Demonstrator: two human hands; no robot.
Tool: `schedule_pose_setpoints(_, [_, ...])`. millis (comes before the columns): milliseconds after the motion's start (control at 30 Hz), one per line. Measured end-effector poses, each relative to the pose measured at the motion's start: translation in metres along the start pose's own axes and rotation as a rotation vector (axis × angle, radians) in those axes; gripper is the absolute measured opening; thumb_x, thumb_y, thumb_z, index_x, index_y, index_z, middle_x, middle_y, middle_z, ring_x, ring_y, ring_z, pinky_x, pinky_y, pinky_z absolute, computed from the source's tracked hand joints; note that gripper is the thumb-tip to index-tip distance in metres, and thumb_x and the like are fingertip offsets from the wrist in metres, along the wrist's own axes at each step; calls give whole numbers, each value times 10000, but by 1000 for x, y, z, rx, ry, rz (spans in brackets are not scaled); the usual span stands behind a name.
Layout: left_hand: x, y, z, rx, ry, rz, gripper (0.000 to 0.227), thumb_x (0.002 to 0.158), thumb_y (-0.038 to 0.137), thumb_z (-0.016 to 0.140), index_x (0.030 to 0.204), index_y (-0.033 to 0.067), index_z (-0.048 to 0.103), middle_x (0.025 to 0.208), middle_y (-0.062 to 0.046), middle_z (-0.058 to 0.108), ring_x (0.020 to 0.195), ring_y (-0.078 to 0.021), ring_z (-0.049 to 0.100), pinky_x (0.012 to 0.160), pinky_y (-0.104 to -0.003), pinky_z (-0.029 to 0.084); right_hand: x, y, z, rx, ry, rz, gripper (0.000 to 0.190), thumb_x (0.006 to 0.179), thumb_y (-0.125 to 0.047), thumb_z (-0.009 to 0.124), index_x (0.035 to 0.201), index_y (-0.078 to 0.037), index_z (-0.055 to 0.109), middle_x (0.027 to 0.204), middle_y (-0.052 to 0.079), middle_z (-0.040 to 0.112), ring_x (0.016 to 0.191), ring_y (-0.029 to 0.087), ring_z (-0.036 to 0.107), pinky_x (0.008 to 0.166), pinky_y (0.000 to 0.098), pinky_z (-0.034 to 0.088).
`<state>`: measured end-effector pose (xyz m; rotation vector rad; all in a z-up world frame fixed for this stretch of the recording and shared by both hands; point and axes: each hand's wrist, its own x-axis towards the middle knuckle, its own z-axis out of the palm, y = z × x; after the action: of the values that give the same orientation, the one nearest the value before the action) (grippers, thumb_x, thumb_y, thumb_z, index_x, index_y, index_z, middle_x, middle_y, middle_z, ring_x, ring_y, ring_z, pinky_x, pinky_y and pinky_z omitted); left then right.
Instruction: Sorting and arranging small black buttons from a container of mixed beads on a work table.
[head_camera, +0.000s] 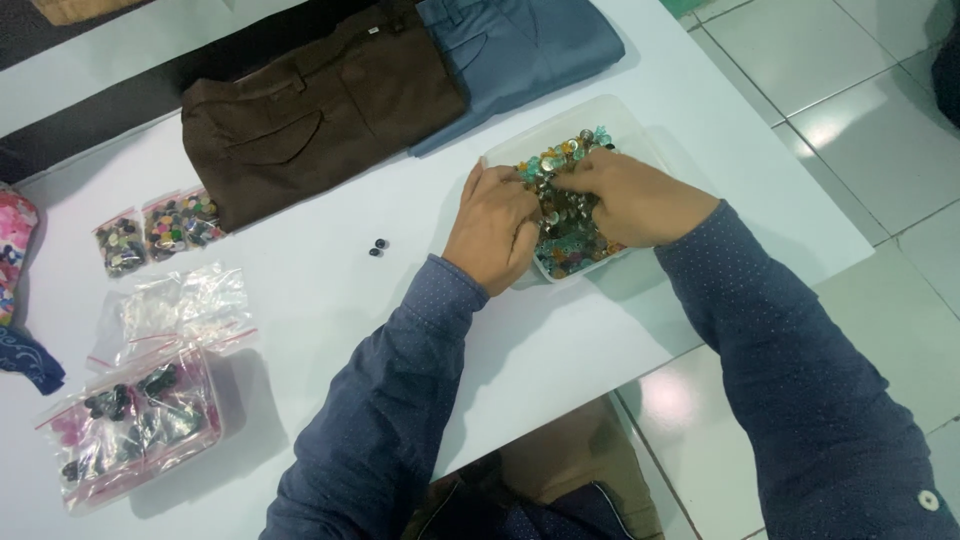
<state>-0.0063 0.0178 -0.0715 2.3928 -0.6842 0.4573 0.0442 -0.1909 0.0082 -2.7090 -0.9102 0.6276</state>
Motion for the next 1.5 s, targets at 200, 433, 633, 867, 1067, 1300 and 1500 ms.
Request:
schedule_pose_setpoints(200, [-2, -13, 12, -128, 190, 115, 234, 952, 250, 405, 832, 168, 588, 919, -46, 626, 1196, -263, 539, 1170, -529, 248, -11, -2, -9, -53, 2, 115, 386, 947, -25, 489, 1274, -27, 695, 1247, 213, 614, 1083, 338, 675, 853, 408, 578])
schedule_pose_setpoints(433, [0, -6, 5, -220, 306, 203, 348, 1016, 314, 310, 857, 137, 564, 1011, -87, 635, 1185, -318, 539, 1107, -538, 306, -8, -22, -6, -19, -182, 167, 346, 988, -144, 488, 1214, -87, 744, 1163, 175, 682, 1059, 299, 700, 875, 402, 571])
schedule_pose_setpoints(633, [0, -12, 2, -298, 421, 209, 395, 1017, 258, 291, 1028, 72, 639, 1121, -172, 635, 1213, -420, 545, 1090, -568, 373, 2, -25, -8, -37, -122, 97, 421, 974, -79, 498, 1376, -30, 612, 1220, 236, 626, 971, 319, 706, 779, 385, 584])
schedule_pose_setpoints(867, [-2, -19, 6, -260, 504, 159, 399, 1019, 255, 309, 1058, 91, 670, 1160, -123, 642, 1251, -381, 540, 1103, -507, 380, -19, -42, -36, 48, 25, 246, 499, 953, 5, 504, 1450, 20, 543, 1276, 326, 596, 897, 361, 722, 674, 411, 577])
schedule_pose_setpoints(1067, [-1, -12, 3, -264, 575, 105, 400, 1019, 255, 304, 1065, 105, 672, 1175, -113, 638, 1255, -373, 521, 1121, -507, 363, -2, -27, -12, 55, 293, -14, 321, 921, -15, 643, 1229, 53, 701, 990, 260, 690, 783, 308, 719, 640, 364, 571])
schedule_pose_setpoints(1300, [-5, -18, 3, -272, 627, 18, 406, 1018, 250, 295, 1054, 135, 683, 1174, -75, 642, 1243, -332, 524, 1122, -477, 358, 25, -49, 8, 90, 396, -189, 350, 866, -29, 702, 1212, 17, 716, 982, 221, 673, 841, 339, 711, 672, 436, 585])
schedule_pose_setpoints(1500, [-3, -16, 5, -298, 617, 13, 359, 1004, 237, 332, 1029, 125, 672, 1188, -93, 643, 1238, -341, 530, 1117, -489, 357, 33, -24, 15, -264, 390, 49, 235, 872, -89, 710, 1096, -75, 781, 949, 152, 681, 846, 359, 721, 673, 469, 602])
